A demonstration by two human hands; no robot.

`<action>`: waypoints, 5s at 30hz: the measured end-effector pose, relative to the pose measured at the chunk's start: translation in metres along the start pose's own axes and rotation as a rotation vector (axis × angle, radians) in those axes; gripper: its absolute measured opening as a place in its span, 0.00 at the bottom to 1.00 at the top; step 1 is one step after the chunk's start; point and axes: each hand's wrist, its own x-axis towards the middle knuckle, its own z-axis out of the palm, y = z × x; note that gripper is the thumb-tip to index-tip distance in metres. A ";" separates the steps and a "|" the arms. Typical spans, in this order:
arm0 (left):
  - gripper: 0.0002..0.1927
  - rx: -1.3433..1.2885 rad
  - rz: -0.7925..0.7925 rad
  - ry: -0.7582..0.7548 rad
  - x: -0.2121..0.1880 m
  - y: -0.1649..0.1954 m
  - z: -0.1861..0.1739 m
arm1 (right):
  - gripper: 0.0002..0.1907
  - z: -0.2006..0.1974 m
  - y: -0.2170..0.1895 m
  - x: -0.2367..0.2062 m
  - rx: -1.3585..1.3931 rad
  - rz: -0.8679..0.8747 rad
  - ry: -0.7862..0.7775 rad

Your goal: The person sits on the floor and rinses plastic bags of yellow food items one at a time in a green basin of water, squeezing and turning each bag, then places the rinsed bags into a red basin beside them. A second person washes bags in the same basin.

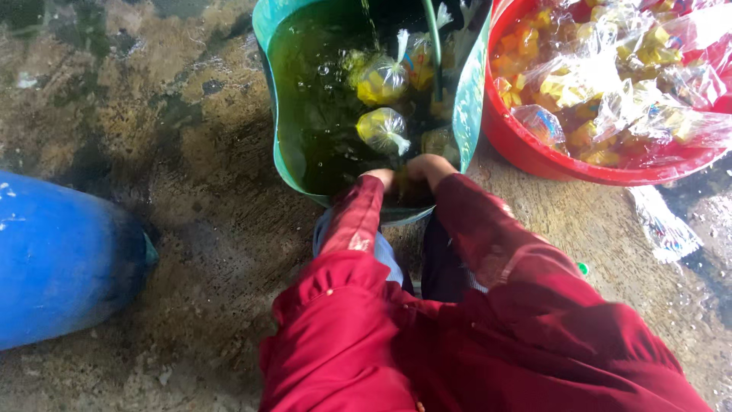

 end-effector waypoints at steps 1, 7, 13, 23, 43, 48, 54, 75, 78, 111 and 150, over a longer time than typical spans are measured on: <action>0.08 -0.004 0.023 0.037 -0.001 -0.003 0.001 | 0.17 -0.005 0.005 -0.003 0.068 -0.026 -0.012; 0.02 -0.072 0.201 0.580 -0.037 -0.010 -0.003 | 0.16 -0.058 0.010 -0.054 0.462 -0.144 -0.020; 0.03 -0.083 0.213 0.727 -0.076 0.014 -0.051 | 0.13 -0.104 -0.025 -0.141 0.528 -0.205 0.296; 0.19 -0.406 0.630 1.157 -0.124 0.081 -0.095 | 0.16 -0.158 -0.073 -0.149 -0.007 -0.724 0.624; 0.12 -0.420 0.621 0.806 -0.050 0.040 -0.057 | 0.16 -0.195 -0.121 -0.228 -0.919 -0.712 0.689; 0.13 -0.489 0.655 0.588 -0.095 0.052 -0.094 | 0.18 -0.207 -0.064 -0.235 -0.398 -0.412 0.176; 0.12 -0.499 0.830 0.572 -0.104 0.062 -0.093 | 0.21 -0.158 0.007 -0.234 0.280 -0.894 0.461; 0.05 -1.148 0.889 0.439 -0.205 0.213 -0.120 | 0.10 -0.031 -0.038 -0.260 2.116 -0.872 0.157; 0.04 -1.424 0.845 0.265 -0.203 0.194 -0.113 | 0.11 -0.060 -0.028 -0.270 1.456 -0.921 0.398; 0.06 -0.725 -0.182 0.984 -0.006 0.034 0.011 | 0.11 -0.032 -0.011 -0.047 -0.630 -0.783 0.649; 0.16 -0.844 -0.194 0.938 -0.005 0.044 0.019 | 0.15 -0.009 -0.027 -0.071 0.034 -0.195 0.690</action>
